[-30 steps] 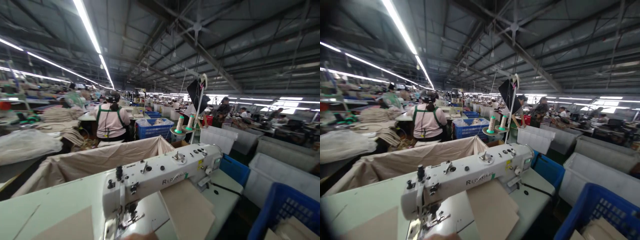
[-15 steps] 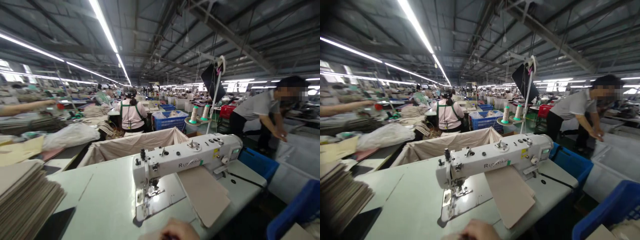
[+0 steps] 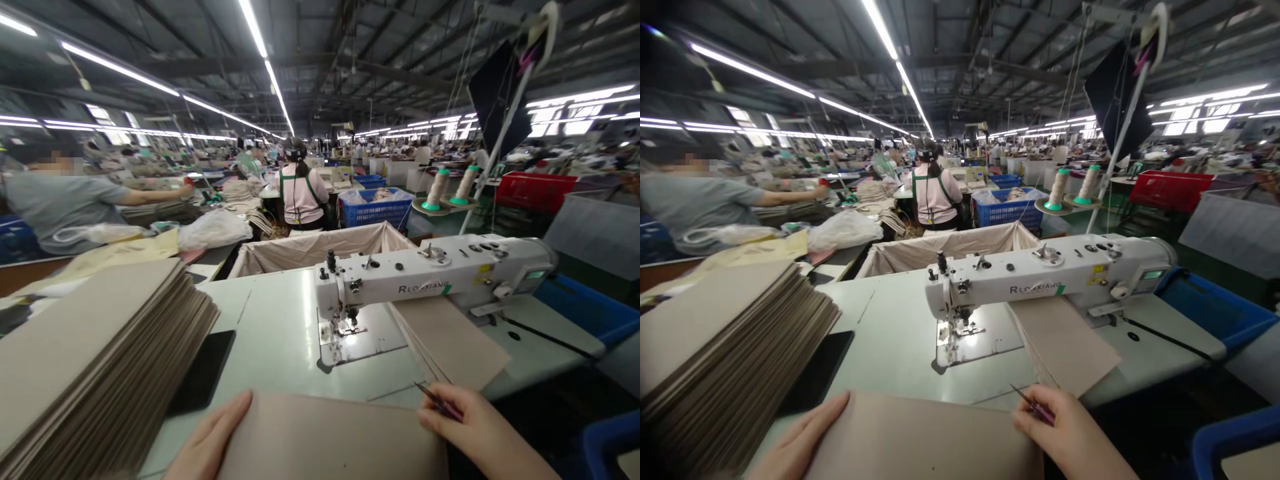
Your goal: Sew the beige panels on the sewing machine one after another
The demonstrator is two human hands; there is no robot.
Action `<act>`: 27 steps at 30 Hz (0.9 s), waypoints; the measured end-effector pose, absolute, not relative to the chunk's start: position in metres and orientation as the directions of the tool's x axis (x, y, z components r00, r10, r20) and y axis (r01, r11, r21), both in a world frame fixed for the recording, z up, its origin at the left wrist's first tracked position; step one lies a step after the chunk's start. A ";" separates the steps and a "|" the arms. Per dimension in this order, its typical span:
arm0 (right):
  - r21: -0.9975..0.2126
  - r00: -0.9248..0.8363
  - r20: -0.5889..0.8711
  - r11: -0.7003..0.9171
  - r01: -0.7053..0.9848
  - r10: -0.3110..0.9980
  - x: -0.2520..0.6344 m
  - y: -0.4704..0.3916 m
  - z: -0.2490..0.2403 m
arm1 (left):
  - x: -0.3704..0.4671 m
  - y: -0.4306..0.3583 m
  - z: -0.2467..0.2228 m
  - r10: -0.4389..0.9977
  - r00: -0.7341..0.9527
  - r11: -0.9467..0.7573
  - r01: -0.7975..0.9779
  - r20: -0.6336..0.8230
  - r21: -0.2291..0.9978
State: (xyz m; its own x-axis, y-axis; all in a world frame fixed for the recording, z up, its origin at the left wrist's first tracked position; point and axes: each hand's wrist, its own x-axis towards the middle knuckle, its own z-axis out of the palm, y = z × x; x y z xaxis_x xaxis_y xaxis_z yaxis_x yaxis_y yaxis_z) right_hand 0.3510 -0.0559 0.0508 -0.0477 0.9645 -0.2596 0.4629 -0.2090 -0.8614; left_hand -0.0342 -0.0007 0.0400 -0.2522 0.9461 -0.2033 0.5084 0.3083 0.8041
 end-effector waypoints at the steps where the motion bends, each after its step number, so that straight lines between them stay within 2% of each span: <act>1: -0.861 -0.055 -0.260 -0.206 0.465 0.964 0.351 -0.057 0.050 | -0.034 -0.002 0.041 0.948 -0.244 0.303 0.510 -0.203 0.805; 7: -0.842 -0.075 -0.266 -0.194 0.504 0.961 0.348 -0.058 0.049 | -0.041 -0.009 0.041 0.957 -0.229 0.273 0.487 -0.180 0.830; 13: -0.854 -0.100 -0.262 -0.183 0.486 0.960 0.347 -0.053 0.035 | -0.041 -0.013 0.046 0.984 -0.023 0.172 0.362 -0.176 0.916; 17: -0.844 -0.112 -0.277 -0.185 0.503 0.954 0.347 -0.049 0.024 | -0.042 -0.012 0.051 0.974 0.080 0.182 0.269 -0.210 0.946; 24: -0.842 -0.126 -0.269 -0.169 0.513 0.955 0.347 -0.036 0.004 | -0.046 -0.010 0.049 0.984 0.081 0.132 0.244 -0.156 0.961; 27: -0.865 -0.105 -0.201 -0.126 0.486 0.974 0.346 -0.036 -0.002 | -0.048 -0.009 0.050 0.992 0.062 0.087 0.287 -0.109 0.954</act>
State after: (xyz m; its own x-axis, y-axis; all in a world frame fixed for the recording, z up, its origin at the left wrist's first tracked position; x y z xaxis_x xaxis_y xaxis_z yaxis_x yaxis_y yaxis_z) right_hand 0.3463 -0.0361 -0.0023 -0.1051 0.9739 -0.2014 0.4862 -0.1264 -0.8647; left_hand -0.0483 -0.0085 0.0497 0.0617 0.9921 -0.1090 0.2865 0.0870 0.9541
